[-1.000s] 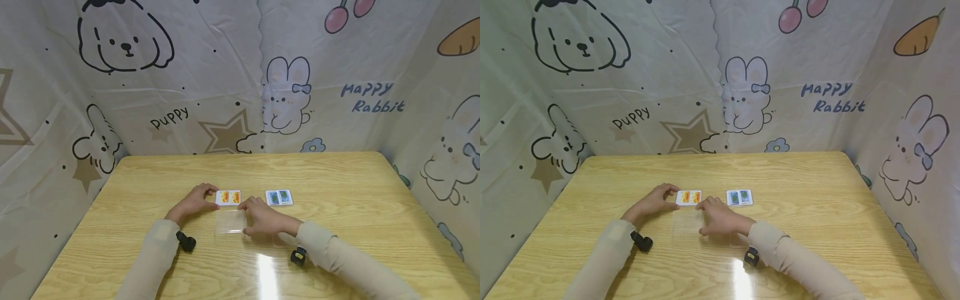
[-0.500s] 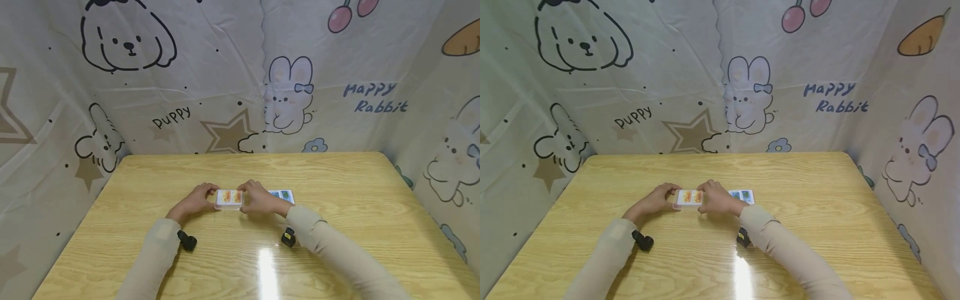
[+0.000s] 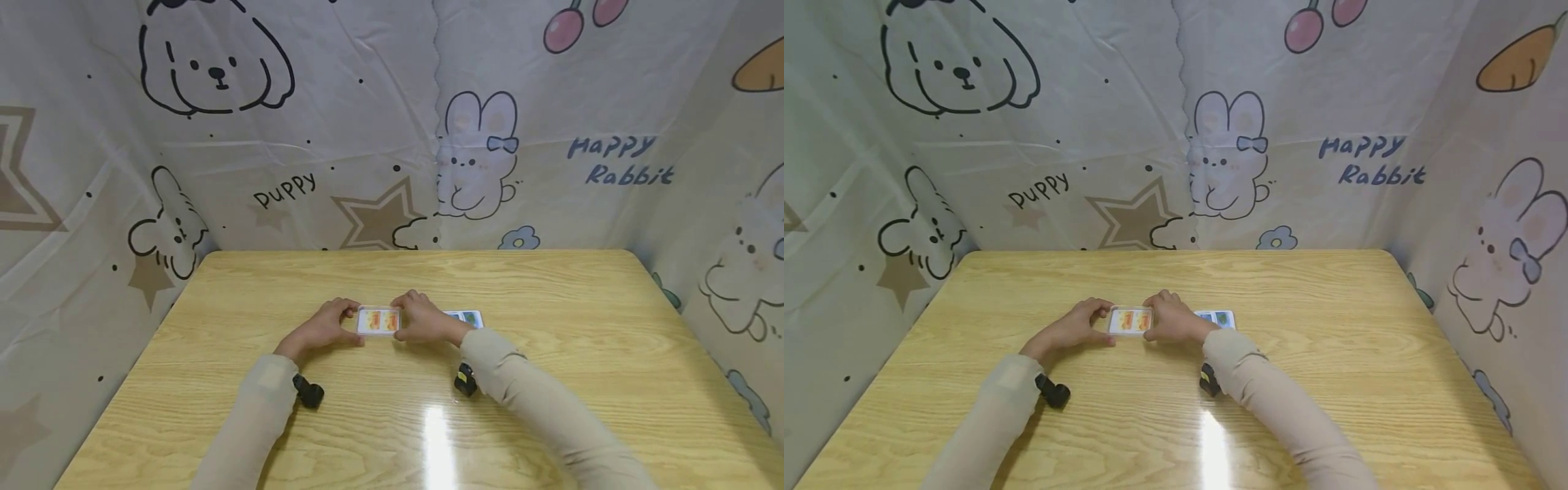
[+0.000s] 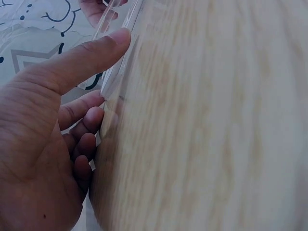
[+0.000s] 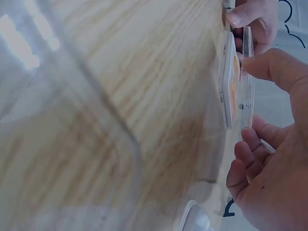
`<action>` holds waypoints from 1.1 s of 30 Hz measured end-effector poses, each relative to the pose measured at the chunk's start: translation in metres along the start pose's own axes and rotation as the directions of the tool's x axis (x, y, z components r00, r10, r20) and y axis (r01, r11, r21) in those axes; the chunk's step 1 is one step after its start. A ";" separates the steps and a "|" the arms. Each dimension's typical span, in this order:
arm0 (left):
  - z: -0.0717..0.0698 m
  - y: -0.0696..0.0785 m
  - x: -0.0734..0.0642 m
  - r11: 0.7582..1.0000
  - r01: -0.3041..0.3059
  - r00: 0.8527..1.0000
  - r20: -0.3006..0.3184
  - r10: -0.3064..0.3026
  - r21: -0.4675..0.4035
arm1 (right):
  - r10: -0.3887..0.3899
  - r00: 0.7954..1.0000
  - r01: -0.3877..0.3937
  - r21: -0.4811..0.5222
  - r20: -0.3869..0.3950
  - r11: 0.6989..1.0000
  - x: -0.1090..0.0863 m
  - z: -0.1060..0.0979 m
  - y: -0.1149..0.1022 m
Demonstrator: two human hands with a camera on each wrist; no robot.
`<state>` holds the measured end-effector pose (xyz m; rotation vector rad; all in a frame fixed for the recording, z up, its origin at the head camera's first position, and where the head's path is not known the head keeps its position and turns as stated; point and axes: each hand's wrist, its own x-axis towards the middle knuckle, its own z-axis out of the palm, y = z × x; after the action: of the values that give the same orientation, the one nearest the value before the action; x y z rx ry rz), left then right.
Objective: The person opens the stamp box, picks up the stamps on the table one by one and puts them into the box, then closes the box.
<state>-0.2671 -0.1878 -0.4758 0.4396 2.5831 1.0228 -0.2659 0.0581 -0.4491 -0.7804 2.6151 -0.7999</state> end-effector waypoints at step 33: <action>-0.001 0.002 -0.001 1.000 -0.006 1.000 -0.011 0.005 -0.031 | 0.053 0.998 -0.053 -0.013 0.031 0.999 0.007 0.005 0.005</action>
<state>-0.2659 -0.1876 -0.4735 0.4347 2.5735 1.0687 -0.2719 0.0553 -0.4572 -0.7178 2.6035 -0.7513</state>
